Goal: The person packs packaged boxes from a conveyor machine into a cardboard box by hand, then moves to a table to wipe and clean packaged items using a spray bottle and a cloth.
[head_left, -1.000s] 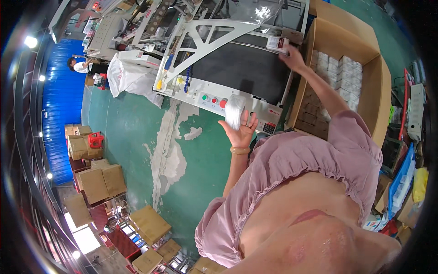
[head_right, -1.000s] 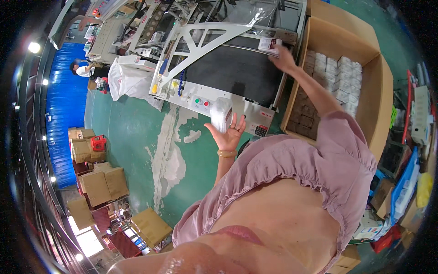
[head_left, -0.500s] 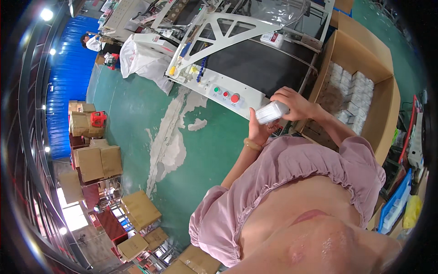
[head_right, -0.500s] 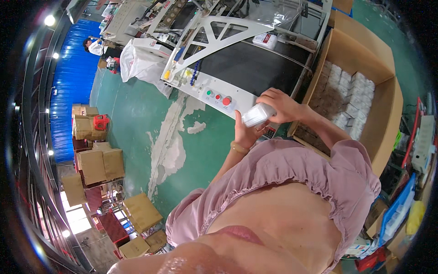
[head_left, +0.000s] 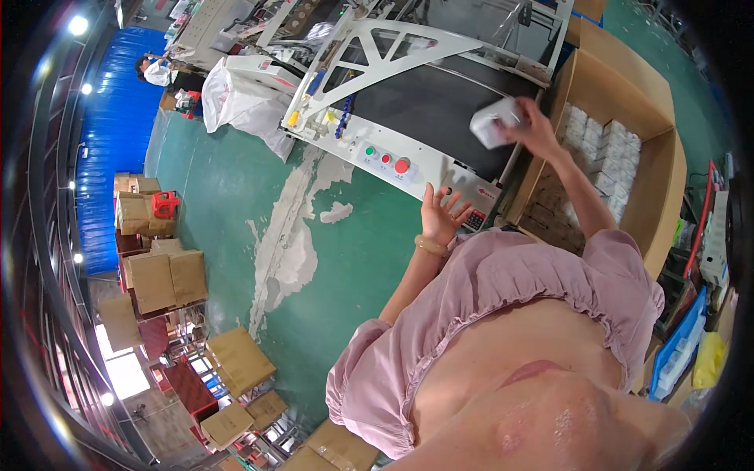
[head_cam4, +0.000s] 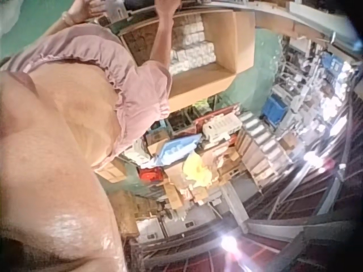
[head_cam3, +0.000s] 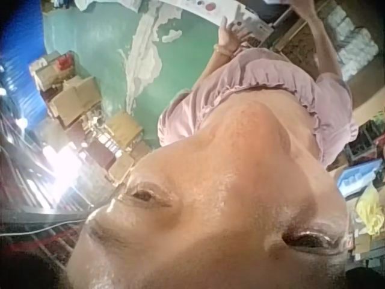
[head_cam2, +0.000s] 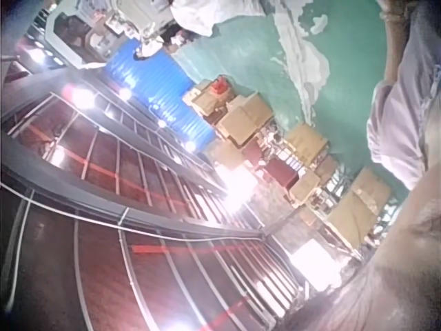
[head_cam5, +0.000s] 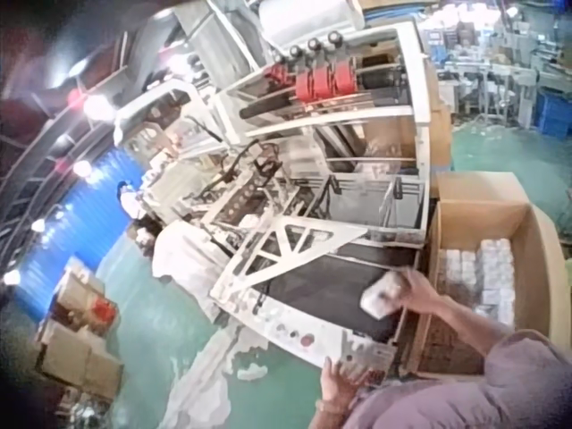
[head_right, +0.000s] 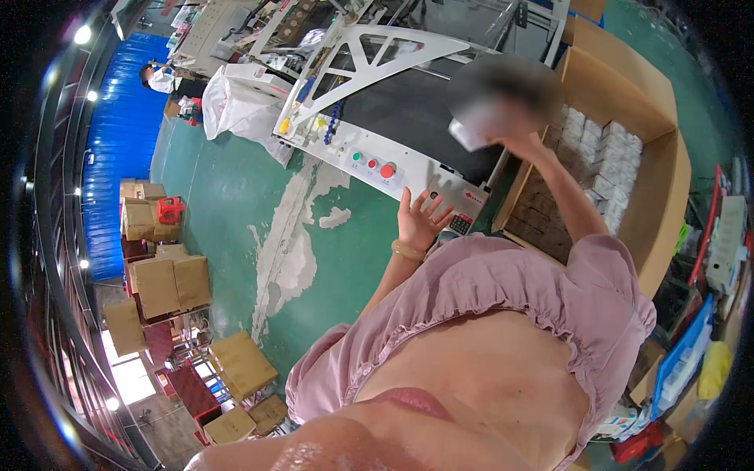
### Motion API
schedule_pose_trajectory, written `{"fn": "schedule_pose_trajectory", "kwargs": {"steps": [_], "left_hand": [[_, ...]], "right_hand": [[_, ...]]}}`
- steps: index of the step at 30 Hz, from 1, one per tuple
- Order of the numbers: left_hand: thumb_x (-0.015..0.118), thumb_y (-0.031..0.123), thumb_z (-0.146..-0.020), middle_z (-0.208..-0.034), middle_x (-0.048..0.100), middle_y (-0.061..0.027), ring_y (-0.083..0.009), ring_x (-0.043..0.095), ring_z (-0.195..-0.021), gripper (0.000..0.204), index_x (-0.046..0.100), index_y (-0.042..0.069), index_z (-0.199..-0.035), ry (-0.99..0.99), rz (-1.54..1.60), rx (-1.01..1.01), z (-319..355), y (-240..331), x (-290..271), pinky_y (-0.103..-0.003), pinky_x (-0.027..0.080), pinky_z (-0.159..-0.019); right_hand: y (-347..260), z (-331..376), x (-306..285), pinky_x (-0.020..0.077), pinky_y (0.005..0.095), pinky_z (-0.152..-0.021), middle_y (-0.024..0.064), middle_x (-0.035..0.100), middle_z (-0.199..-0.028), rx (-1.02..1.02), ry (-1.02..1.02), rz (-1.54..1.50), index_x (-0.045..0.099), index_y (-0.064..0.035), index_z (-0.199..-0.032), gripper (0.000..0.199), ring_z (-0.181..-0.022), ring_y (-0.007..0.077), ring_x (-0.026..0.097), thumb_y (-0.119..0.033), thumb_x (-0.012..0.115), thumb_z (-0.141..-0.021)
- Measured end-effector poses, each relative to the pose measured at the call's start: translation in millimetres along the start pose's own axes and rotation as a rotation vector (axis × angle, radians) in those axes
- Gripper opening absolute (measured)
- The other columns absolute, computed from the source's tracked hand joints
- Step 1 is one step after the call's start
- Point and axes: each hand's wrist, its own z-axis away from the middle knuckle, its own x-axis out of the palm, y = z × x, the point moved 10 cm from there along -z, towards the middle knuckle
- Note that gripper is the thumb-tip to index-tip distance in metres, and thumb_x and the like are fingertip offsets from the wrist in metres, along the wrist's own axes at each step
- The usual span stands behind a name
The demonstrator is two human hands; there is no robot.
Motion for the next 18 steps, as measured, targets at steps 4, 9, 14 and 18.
{"fn": "schedule_pose_trajectory", "kwargs": {"steps": [4, 9, 14, 18], "left_hand": [[0.050, 0.060, -0.080, -0.123, 0.040, -0.0162, -0.0418, 0.044, -0.112, 0.064, 0.038, 0.009, -0.118, 0.010, -0.003, 0.010, 1.8, -0.3, 0.6, -0.050, 0.035, -0.094], [0.050, 0.056, -0.082, -0.110, 0.046, -0.0130, -0.0382, 0.047, -0.108, 0.057, 0.041, 0.009, -0.112, -0.012, -0.020, 0.005, 4.5, -2.8, 7.9, -0.047, 0.038, -0.092], [0.051, 0.054, -0.082, -0.112, 0.046, -0.0135, -0.0385, 0.047, -0.108, 0.052, 0.042, 0.009, -0.109, 0.003, 0.001, 0.020, 10.2, 2.9, -3.9, -0.047, 0.039, -0.092], [0.051, 0.052, -0.083, -0.114, 0.045, -0.0140, -0.0385, 0.046, -0.110, 0.050, 0.044, 0.009, -0.108, 0.016, 0.009, 0.006, 11.3, 1.0, -8.6, -0.047, 0.039, -0.092]], "right_hand": [[73.2, -45.2, -68.8, 0.0421, 0.0368, -0.087, 0.0229, 0.054, -0.110, 0.242, 0.443, 0.059, 0.043, 0.0014, -0.119, 0.077, -0.104, 0.0331, 0.054, -0.045, 0.073, -0.065], [134.8, -73.6, -120.0, 0.0409, 0.0435, -0.092, 0.0271, 0.050, -0.115, 0.489, 0.641, 0.302, 0.039, 0.0043, -0.116, 0.077, -0.111, 0.0387, 0.048, -0.049, 0.068, -0.069], [154.6, -79.0, -96.8, 0.0411, 0.0442, -0.092, 0.0279, 0.050, -0.117, 0.645, 0.523, 0.318, 0.027, 0.0027, -0.118, 0.078, -0.110, 0.0392, 0.049, -0.049, 0.064, -0.073], [164.0, -79.5, -86.0, 0.0436, 0.0456, -0.086, 0.0340, 0.053, -0.108, 0.649, 0.465, 0.307, 0.020, 0.0068, -0.120, 0.078, -0.100, 0.0438, 0.055, -0.043, 0.061, -0.076]]}}
